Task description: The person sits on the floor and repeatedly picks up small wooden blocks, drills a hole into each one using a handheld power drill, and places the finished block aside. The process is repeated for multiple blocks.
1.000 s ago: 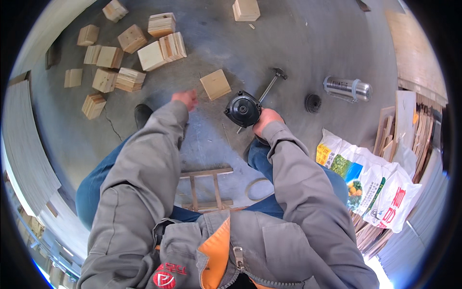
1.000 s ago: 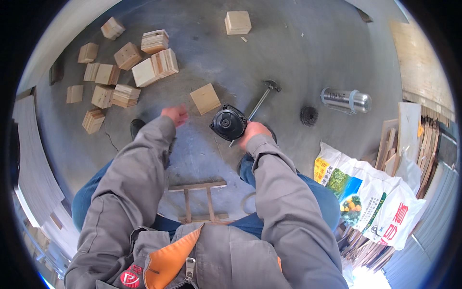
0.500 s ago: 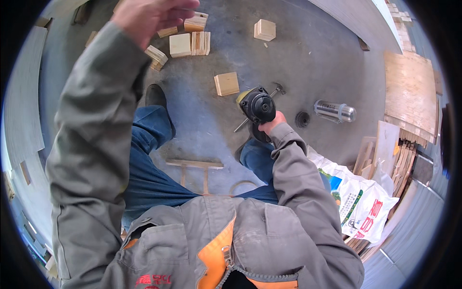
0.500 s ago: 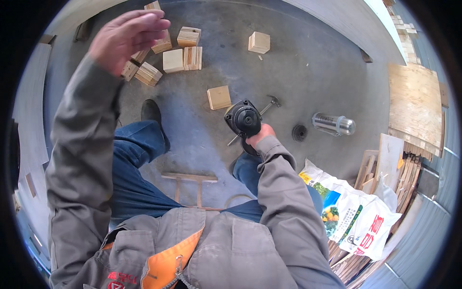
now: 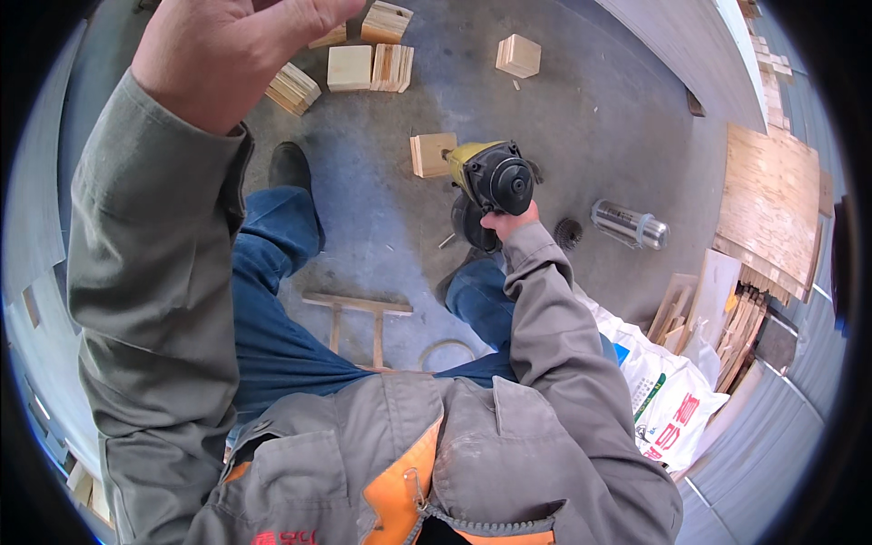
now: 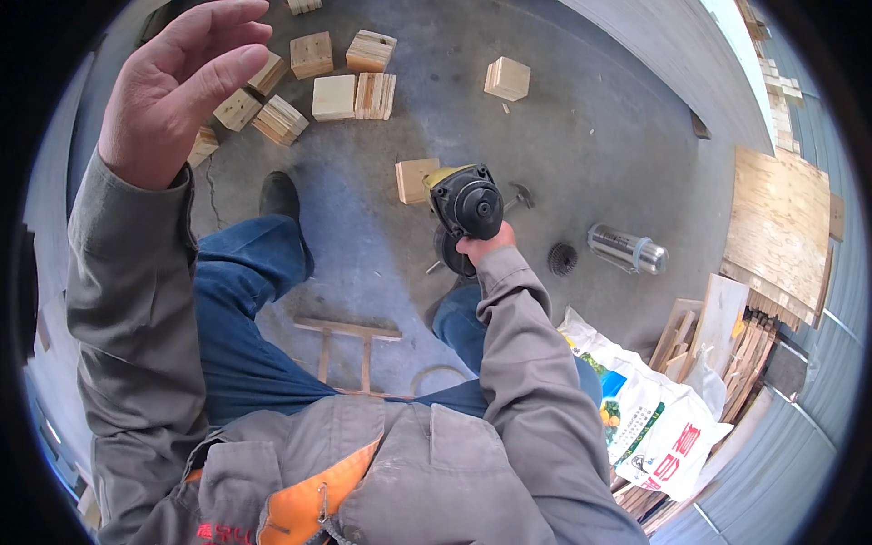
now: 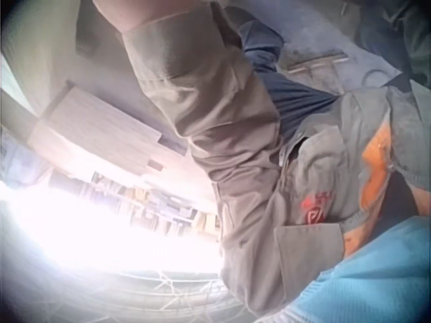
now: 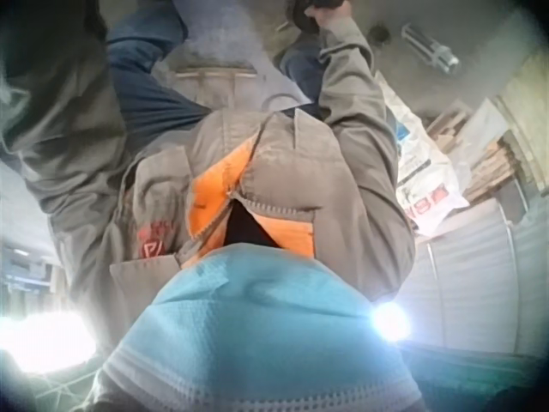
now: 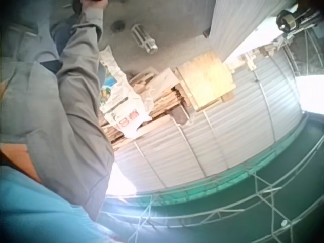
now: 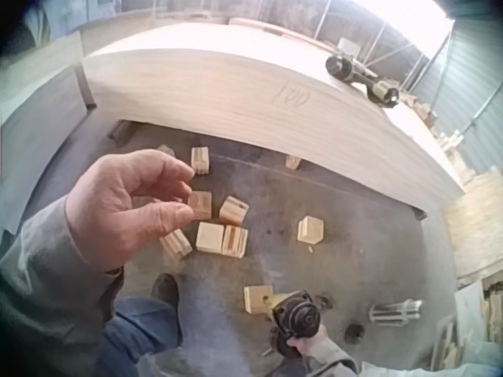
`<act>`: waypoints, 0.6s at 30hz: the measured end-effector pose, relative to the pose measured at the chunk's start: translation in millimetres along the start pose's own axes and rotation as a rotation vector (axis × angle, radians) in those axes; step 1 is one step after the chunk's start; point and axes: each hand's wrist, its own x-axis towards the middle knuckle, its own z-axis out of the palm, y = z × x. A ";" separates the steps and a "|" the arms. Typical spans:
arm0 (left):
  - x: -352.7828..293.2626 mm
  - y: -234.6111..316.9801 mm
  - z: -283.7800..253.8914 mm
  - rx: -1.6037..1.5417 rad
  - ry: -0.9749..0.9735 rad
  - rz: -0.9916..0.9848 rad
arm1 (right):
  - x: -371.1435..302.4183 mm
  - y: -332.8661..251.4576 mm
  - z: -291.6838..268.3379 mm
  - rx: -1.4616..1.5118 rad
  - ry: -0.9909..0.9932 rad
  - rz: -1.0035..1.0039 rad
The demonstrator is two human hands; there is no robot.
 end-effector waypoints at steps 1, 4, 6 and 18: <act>-0.1 0.4 -0.9 0.036 -0.018 0.003 | -2.4 -4.9 -1.6 0.037 0.005 0.005; -1.1 -6.0 0.7 0.055 -0.037 0.023 | -4.0 -5.8 -1.2 0.118 0.018 0.013; -1.5 -6.8 1.4 0.054 -0.039 0.016 | -4.5 -5.8 -1.7 0.138 0.020 0.002; -1.0 -18.0 -4.0 0.366 -0.190 0.149 | 2.3 -0.9 10.4 -0.081 0.035 -0.045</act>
